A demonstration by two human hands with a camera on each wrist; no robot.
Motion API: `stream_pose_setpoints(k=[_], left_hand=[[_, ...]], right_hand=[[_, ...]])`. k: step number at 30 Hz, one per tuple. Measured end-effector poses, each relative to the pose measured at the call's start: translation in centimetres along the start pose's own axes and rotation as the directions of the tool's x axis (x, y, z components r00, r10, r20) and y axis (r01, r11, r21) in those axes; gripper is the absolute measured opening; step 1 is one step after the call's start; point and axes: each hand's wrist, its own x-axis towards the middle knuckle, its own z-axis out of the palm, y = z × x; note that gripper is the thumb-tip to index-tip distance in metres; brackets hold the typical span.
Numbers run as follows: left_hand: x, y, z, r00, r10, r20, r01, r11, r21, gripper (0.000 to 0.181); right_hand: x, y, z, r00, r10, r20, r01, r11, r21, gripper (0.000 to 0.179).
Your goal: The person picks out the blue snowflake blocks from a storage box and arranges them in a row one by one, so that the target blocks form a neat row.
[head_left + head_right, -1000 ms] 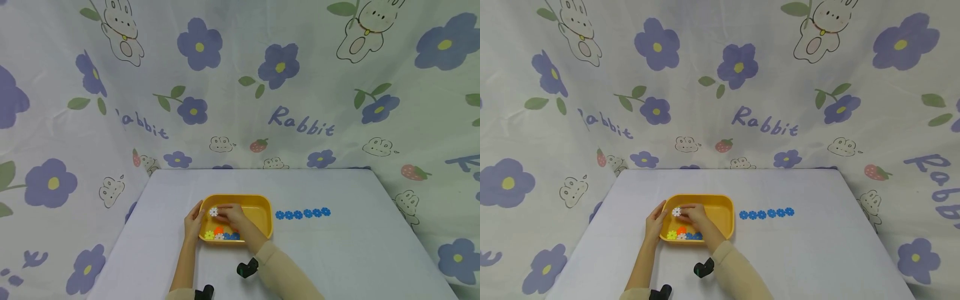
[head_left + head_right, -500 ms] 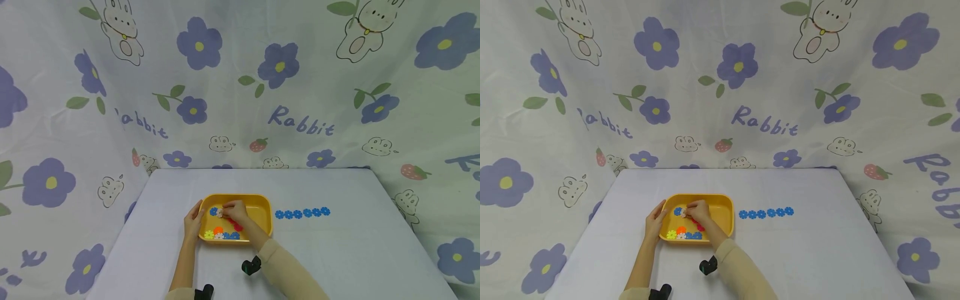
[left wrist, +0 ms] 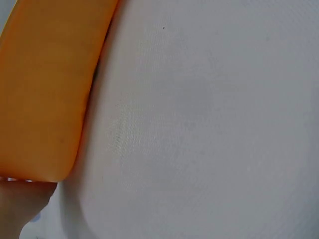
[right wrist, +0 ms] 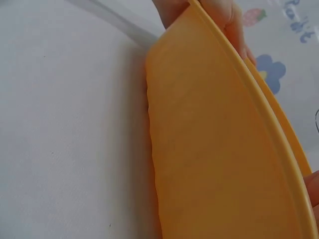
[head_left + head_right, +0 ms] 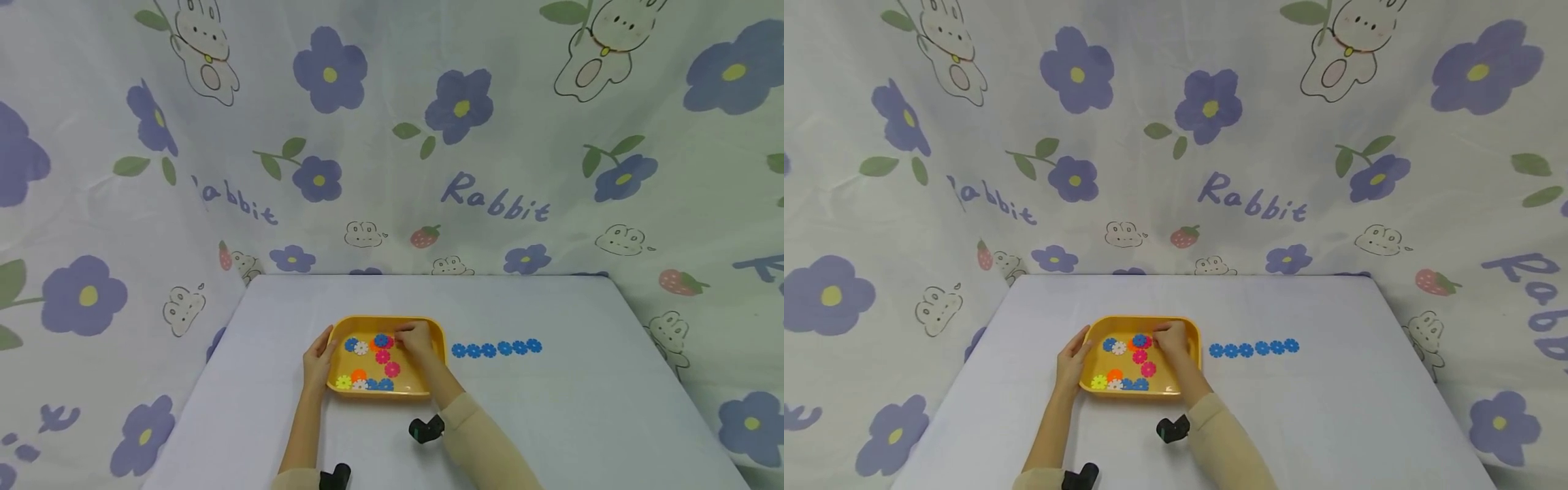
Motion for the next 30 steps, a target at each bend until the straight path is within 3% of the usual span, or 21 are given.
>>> stream_pose_setpoints(k=[2, 5, 11, 19, 30], left_hand=[[0.0, 0.0, 0.1, 1.000, -0.005, -0.008, 0.006, 1.000, 0.004, 0.044], [0.0, 0.0, 0.1, 1.000, -0.005, -0.018, 0.005, 1.000, 0.006, 0.043], [0.0, 0.1, 0.0, 1.000, -0.009, -0.008, 0.008, 1.000, -0.009, 0.044], [0.0, -0.1, 0.1, 1.000, -0.002, -0.004, 0.002, 1.000, -0.002, 0.044], [0.1, -0.1, 0.0, 1.000, -0.008, -0.002, 0.008, 1.000, -0.006, 0.043]], right_hand=[[0.0, 0.0, 0.0, 0.999, 0.033, 0.016, -0.033, 0.999, 0.005, 0.018], [0.1, -0.1, 0.2, 0.990, 0.096, 0.099, -0.101, 0.994, 0.038, 0.024], [0.5, 0.2, 1.5, 0.951, 0.168, 0.259, -0.217, 0.961, 0.172, 0.032], [0.5, 0.8, 3.9, 0.920, 0.122, 0.372, -0.228, 0.940, 0.255, 0.038], [-0.8, 0.5, 6.4, 0.845, 0.073, 0.529, -0.232, 0.942, 0.241, 0.043]])
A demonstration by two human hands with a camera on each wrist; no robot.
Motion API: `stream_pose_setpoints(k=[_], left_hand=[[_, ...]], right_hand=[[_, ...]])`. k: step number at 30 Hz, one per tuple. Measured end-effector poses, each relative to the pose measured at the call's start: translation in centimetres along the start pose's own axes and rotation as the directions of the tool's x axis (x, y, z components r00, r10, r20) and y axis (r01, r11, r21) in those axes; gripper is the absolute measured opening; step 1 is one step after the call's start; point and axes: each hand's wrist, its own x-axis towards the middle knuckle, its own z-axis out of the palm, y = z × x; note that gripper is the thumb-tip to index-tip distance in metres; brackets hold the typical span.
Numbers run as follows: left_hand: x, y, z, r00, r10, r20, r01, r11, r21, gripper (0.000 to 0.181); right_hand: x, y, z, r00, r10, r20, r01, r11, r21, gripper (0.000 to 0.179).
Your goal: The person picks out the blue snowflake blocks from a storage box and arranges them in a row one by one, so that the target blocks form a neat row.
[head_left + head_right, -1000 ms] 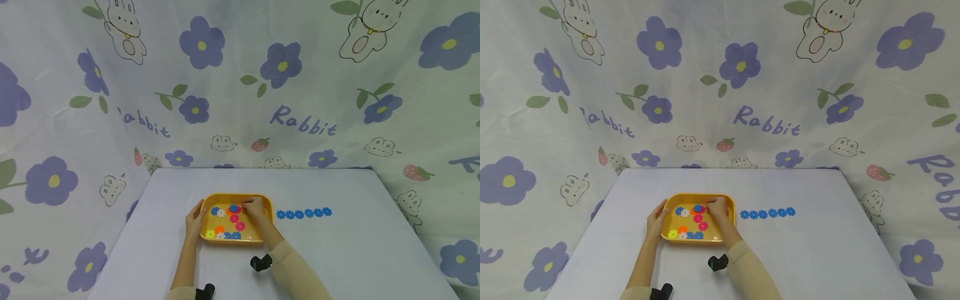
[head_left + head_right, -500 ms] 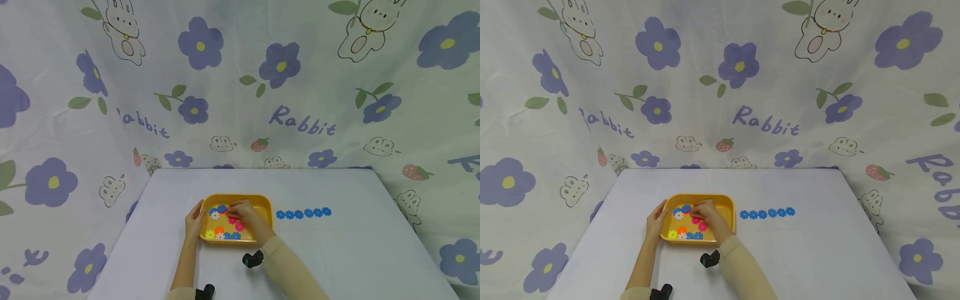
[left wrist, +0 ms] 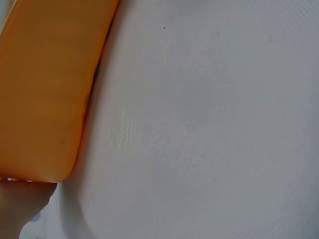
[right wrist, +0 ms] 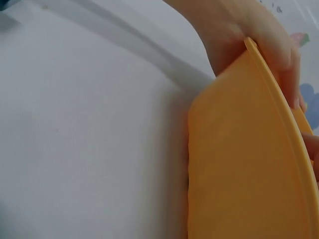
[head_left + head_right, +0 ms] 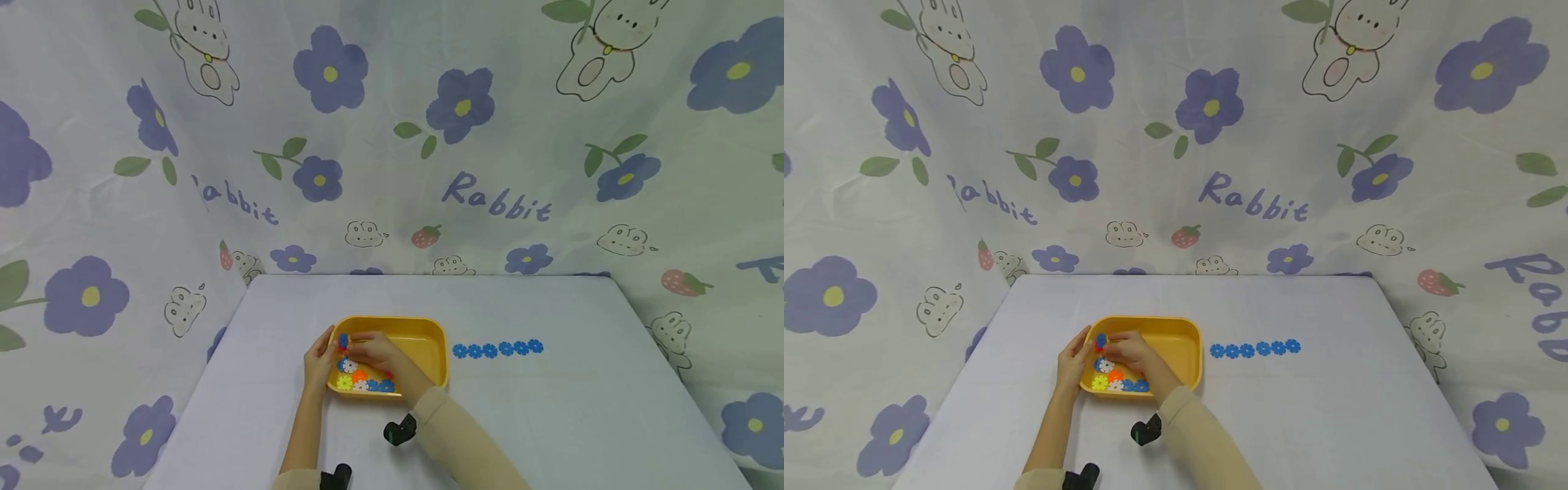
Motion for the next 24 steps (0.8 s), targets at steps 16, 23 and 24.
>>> stream_pose_setpoints(k=[16, 23, 24], left_hand=[[0.1, -0.1, 0.0, 1.000, -0.008, 0.007, 0.008, 0.999, -0.046, 0.042], [0.1, -0.1, 0.1, 1.000, -0.005, 0.000, 0.005, 0.999, -0.033, 0.042], [0.1, -0.1, 0.1, 1.000, -0.003, 0.000, 0.003, 1.000, -0.026, 0.042]], right_hand=[[0.4, 0.5, 2.1, 0.994, -0.027, -0.106, 0.022, 0.999, -0.039, 0.032], [0.1, 0.4, 1.9, 0.994, 0.016, -0.107, -0.026, 0.995, -0.096, 0.034], [0.1, 0.4, 1.8, 0.993, 0.017, -0.114, -0.028, 0.995, -0.093, 0.034]])
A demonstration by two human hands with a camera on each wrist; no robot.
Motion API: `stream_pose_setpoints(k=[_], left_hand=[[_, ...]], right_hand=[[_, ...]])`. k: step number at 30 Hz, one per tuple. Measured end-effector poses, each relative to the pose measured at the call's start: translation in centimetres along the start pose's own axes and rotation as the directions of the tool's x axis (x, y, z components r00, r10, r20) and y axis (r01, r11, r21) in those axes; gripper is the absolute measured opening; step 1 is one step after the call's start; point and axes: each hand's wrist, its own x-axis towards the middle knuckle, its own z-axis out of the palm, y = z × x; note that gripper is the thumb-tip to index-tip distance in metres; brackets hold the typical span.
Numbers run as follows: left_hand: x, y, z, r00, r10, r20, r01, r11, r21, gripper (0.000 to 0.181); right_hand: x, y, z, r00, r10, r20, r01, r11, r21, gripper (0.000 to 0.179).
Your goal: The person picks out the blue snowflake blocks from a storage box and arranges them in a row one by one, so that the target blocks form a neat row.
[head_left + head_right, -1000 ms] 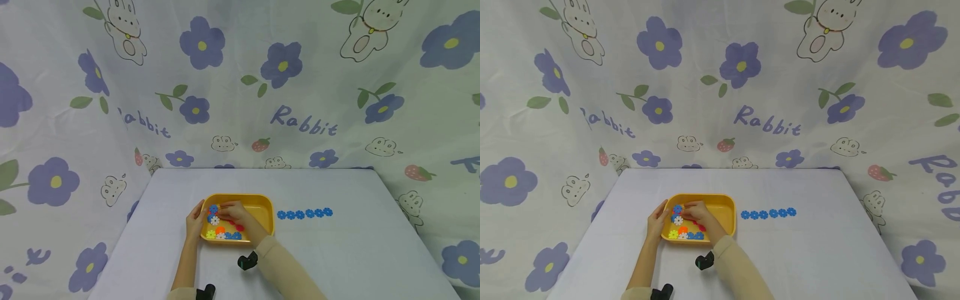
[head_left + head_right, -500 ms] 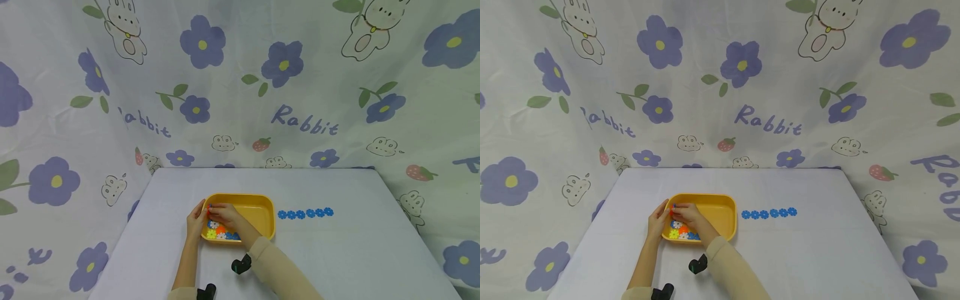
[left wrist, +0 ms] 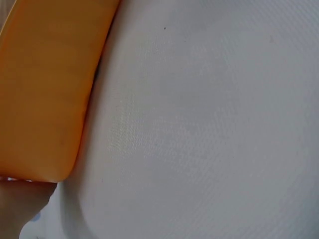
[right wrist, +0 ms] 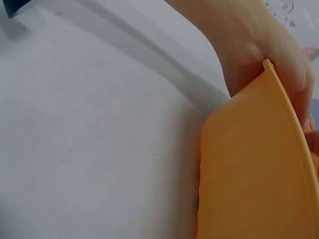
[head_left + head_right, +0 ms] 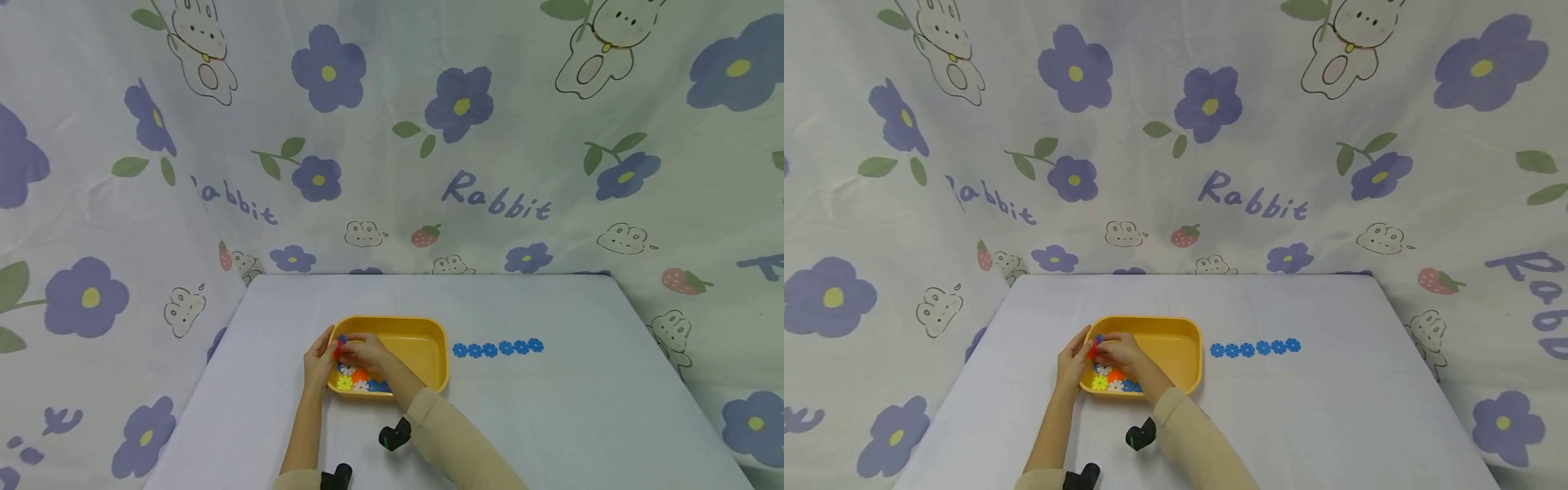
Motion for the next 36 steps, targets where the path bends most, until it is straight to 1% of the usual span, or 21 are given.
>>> stream_pose_setpoints(k=[3, 7, 12, 15, 17, 24, 26, 28, 31, 33, 36], left_hand=[[0.0, 0.1, -0.1, 1.000, 0.001, -0.004, -0.001, 1.000, 0.029, 0.042], [-0.1, 0.1, -0.1, 1.000, -0.001, -0.006, 0.001, 0.998, 0.065, 0.042], [-0.1, 0.1, -0.1, 1.000, 0.000, -0.013, 0.001, 0.997, 0.078, 0.042], [0.0, 0.2, -0.2, 1.000, -0.005, -0.016, 0.007, 0.997, 0.080, 0.042], [0.0, 0.1, -0.2, 1.000, -0.002, -0.010, 0.002, 0.997, 0.081, 0.042], [-0.1, 0.2, 0.1, 1.000, -0.025, -0.006, 0.025, 0.996, 0.080, 0.042], [-0.1, 0.2, 0.2, 1.000, -0.021, -0.009, 0.021, 0.996, 0.085, 0.042], [-0.1, 0.1, 0.2, 1.000, -0.021, -0.011, 0.022, 0.996, 0.083, 0.042], [-0.1, 0.1, 0.2, 1.000, -0.022, -0.011, 0.023, 0.996, 0.083, 0.042], [-0.1, 0.1, 0.1, 0.999, -0.029, -0.013, 0.030, 0.996, 0.082, 0.042], [-0.2, 0.1, 0.0, 0.999, -0.032, -0.012, 0.033, 0.996, 0.079, 0.042]], right_hand=[[0.0, 0.1, -0.4, 1.000, -0.005, -0.024, 0.006, 0.999, 0.042, 0.037], [0.0, 0.0, -1.2, 0.999, -0.010, -0.045, 0.016, 0.991, 0.135, 0.039], [-0.2, -0.5, -2.2, 0.998, -0.014, -0.064, 0.026, 0.984, 0.175, 0.036], [-0.4, -0.8, -2.5, 0.997, -0.014, -0.078, 0.027, 0.986, 0.162, 0.035], [-0.5, -1.0, -2.6, 0.996, 0.001, -0.090, 0.013, 0.987, 0.157, 0.035], [-0.2, -0.7, -3.0, 0.988, -0.036, -0.151, 0.060, 0.986, 0.155, 0.034], [-0.1, -0.6, -3.2, 0.987, -0.052, -0.152, 0.077, 0.984, 0.162, 0.033], [-0.4, -0.8, -3.3, 0.987, -0.054, -0.151, 0.078, 0.984, 0.159, 0.031], [-1.2, -1.1, -3.8, 0.986, -0.089, -0.141, 0.110, 0.983, 0.149, 0.029], [-1.9, -1.4, -4.3, 0.984, -0.112, -0.142, 0.129, 0.985, 0.118, 0.031], [-2.8, -1.8, -5.3, 0.973, -0.174, -0.153, 0.185, 0.981, 0.063, 0.034]])
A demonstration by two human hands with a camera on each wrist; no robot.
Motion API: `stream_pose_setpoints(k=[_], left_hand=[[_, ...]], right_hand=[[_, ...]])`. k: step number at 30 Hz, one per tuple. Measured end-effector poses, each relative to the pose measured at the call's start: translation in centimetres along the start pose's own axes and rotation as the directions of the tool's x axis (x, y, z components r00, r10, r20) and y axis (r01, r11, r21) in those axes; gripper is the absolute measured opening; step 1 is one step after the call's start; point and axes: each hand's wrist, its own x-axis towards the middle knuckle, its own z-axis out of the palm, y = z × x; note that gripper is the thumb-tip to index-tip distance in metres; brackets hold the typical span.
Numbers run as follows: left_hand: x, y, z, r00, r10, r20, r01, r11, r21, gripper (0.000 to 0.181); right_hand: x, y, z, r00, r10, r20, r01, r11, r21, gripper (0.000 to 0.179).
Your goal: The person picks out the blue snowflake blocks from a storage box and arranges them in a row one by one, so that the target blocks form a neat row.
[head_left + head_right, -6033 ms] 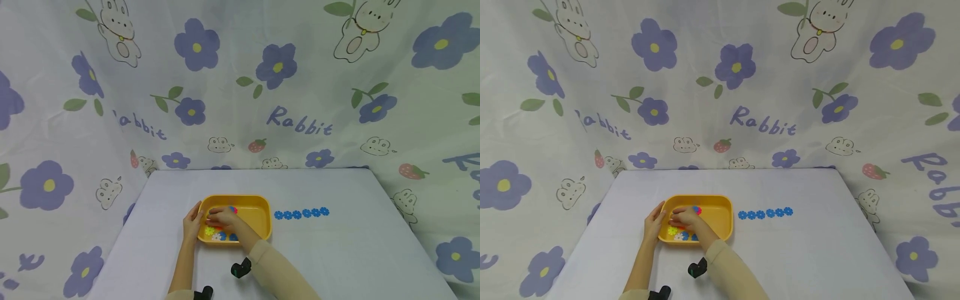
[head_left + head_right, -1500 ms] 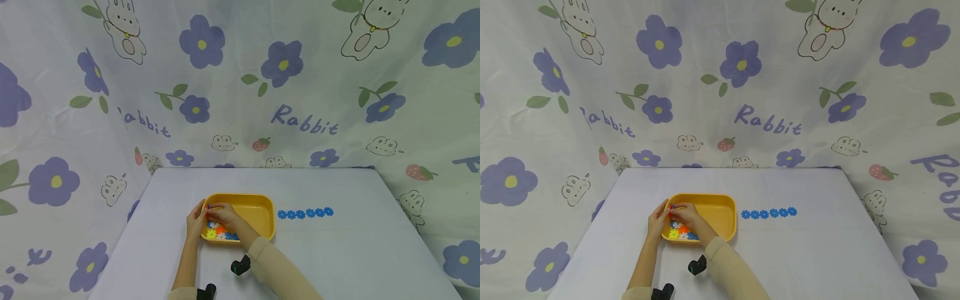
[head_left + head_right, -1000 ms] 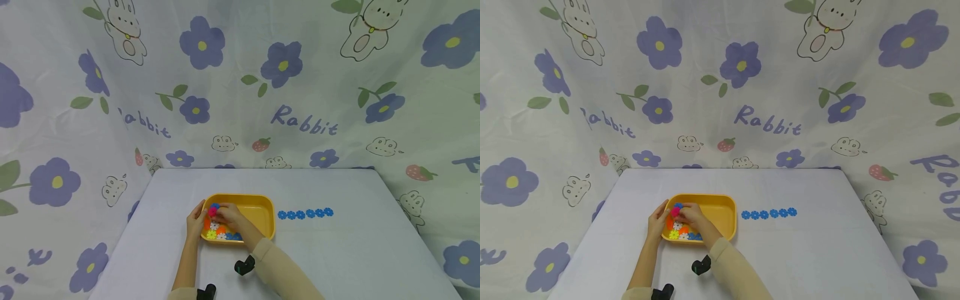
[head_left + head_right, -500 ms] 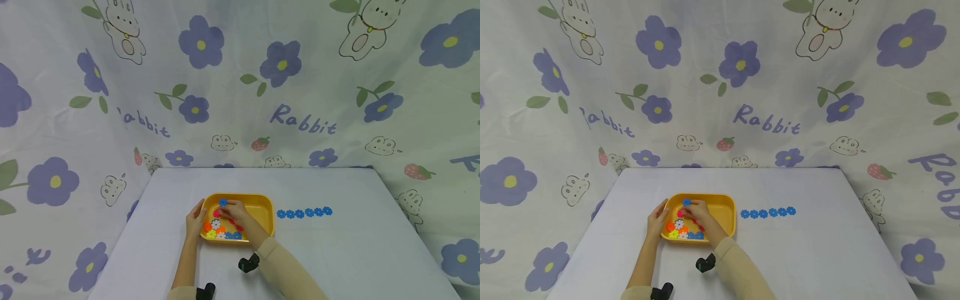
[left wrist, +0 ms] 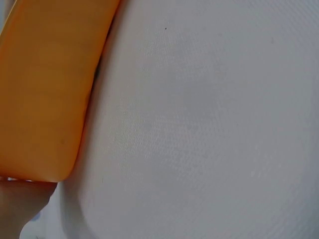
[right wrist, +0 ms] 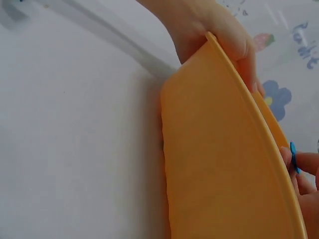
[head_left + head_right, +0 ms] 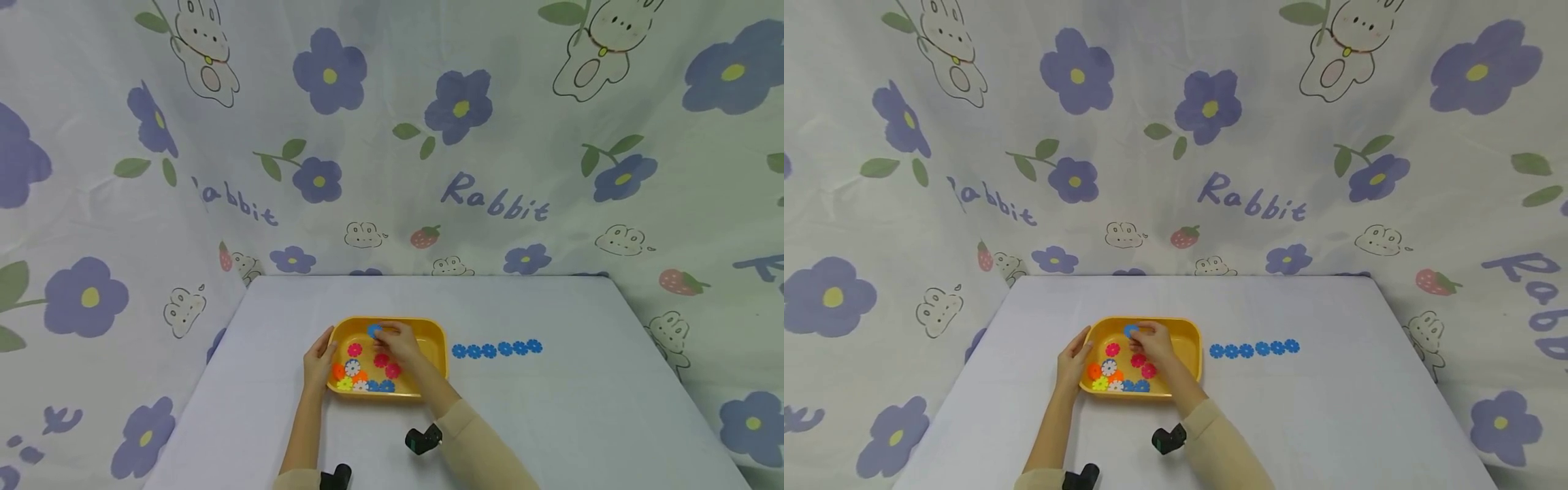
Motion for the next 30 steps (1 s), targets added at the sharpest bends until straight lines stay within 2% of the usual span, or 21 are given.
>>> stream_pose_setpoints(k=[4, 8, 11, 14, 18, 24, 30], left_hand=[[-0.1, 0.0, -0.1, 1.000, -0.003, -0.002, 0.003, 1.000, 0.003, 0.043], [-0.2, 0.0, -0.1, 1.000, -0.005, -0.005, 0.005, 1.000, 0.008, 0.043], [-0.2, 0.1, -0.1, 1.000, -0.001, -0.003, 0.001, 1.000, 0.004, 0.043], [-0.2, 0.1, 0.0, 1.000, 0.000, 0.001, 0.000, 1.000, -0.002, 0.043], [-0.2, 0.1, 0.0, 1.000, -0.001, 0.005, 0.001, 1.000, -0.002, 0.043], [-0.1, 0.1, -0.2, 1.000, 0.000, 0.005, 0.000, 1.000, 0.013, 0.043], [-0.2, 0.2, -0.1, 1.000, 0.002, 0.009, -0.002, 1.000, 0.023, 0.043]], right_hand=[[-1.1, -1.1, -1.7, 0.998, -0.065, -0.010, 0.065, 0.996, -0.056, 0.035], [-2.4, -2.7, -3.8, 0.994, -0.110, 0.018, 0.111, 0.991, -0.073, 0.034], [-3.3, -3.8, -6.1, 0.989, -0.144, 0.022, 0.145, 0.984, -0.104, 0.032], [-4.2, -4.6, -9.1, 0.984, -0.178, 0.014, 0.177, 0.971, -0.158, 0.031], [-5.1, -5.1, -13.9, 0.978, -0.204, -0.041, 0.192, 0.960, -0.203, 0.033], [-6.5, -5.5, -20.8, 0.968, -0.184, -0.173, 0.164, 0.979, -0.123, 0.038], [-8.0, -6.1, -26.1, 0.945, -0.165, -0.281, 0.144, 0.985, -0.097, 0.043]])
